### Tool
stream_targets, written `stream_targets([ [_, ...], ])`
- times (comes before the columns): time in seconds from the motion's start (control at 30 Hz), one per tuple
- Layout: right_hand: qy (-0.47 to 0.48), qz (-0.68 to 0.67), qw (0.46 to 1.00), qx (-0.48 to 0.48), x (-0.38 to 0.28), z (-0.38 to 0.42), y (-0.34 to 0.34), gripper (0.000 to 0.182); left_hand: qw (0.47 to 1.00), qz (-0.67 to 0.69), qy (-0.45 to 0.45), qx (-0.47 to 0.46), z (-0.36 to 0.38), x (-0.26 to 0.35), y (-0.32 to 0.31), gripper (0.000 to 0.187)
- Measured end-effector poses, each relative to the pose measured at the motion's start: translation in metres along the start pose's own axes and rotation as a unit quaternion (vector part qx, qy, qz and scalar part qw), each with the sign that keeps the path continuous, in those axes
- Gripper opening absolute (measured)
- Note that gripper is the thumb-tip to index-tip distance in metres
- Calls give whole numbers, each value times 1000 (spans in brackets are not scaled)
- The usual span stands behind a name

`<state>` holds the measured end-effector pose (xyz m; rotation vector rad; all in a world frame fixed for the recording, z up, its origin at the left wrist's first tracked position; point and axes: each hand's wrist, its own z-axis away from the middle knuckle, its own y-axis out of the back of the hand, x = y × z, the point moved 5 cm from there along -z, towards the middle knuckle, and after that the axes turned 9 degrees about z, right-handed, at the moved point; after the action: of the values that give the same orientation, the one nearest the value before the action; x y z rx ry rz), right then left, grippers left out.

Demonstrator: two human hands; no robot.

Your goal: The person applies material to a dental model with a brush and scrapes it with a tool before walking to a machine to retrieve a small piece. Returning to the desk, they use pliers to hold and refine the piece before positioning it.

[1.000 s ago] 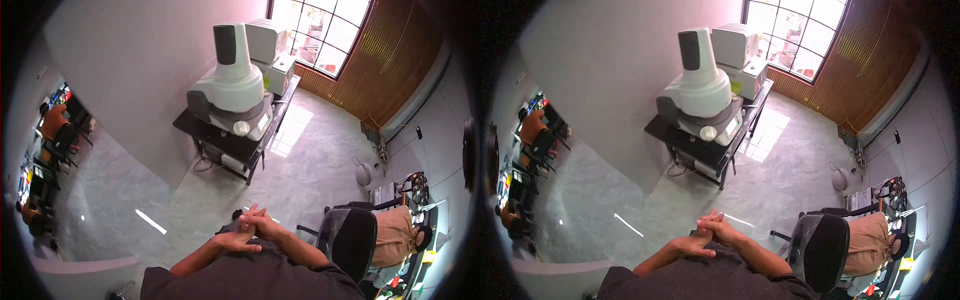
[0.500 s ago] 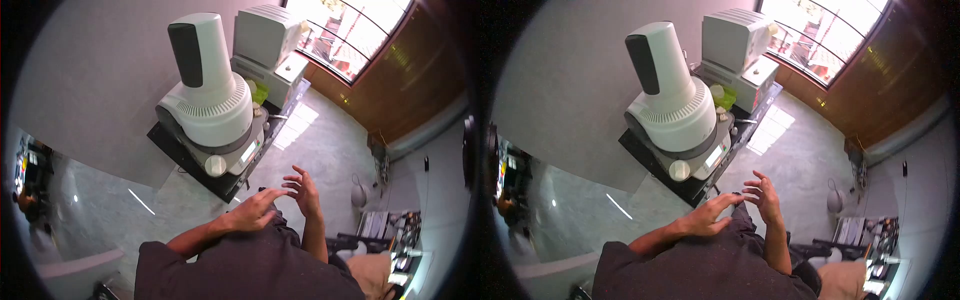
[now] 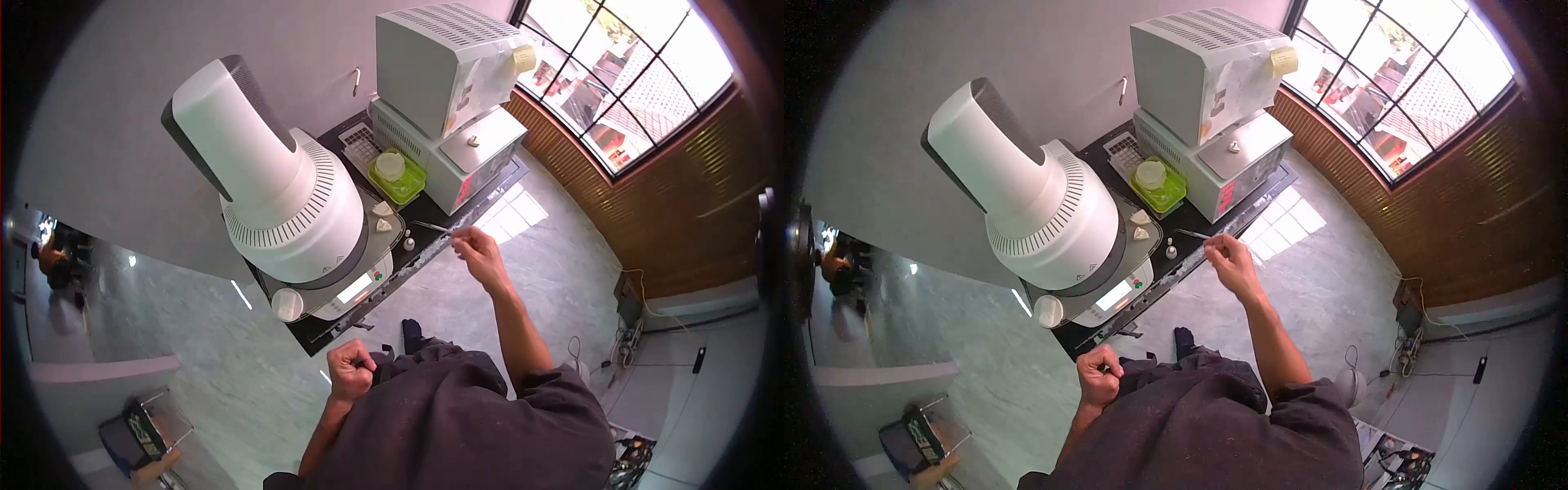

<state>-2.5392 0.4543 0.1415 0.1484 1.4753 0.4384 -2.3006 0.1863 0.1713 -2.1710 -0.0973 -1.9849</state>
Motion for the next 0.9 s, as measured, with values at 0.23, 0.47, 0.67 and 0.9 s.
stream_targets([
  [0.23,59,130,982,121,18,-115,52,15,994,-91,-13,58,-2,0,-20,16],
  [0.47,103,117,982,103,14,-128,24,11,987,-74,121,69,1,-8,-39,22],
  [0.67,62,130,989,-14,42,-95,-51,11,973,-159,167,-15,-2,-6,-59,23],
  [0.9,119,181,976,-19,18,-118,-58,13,956,-201,202,-68,-8,-12,-69,28],
])
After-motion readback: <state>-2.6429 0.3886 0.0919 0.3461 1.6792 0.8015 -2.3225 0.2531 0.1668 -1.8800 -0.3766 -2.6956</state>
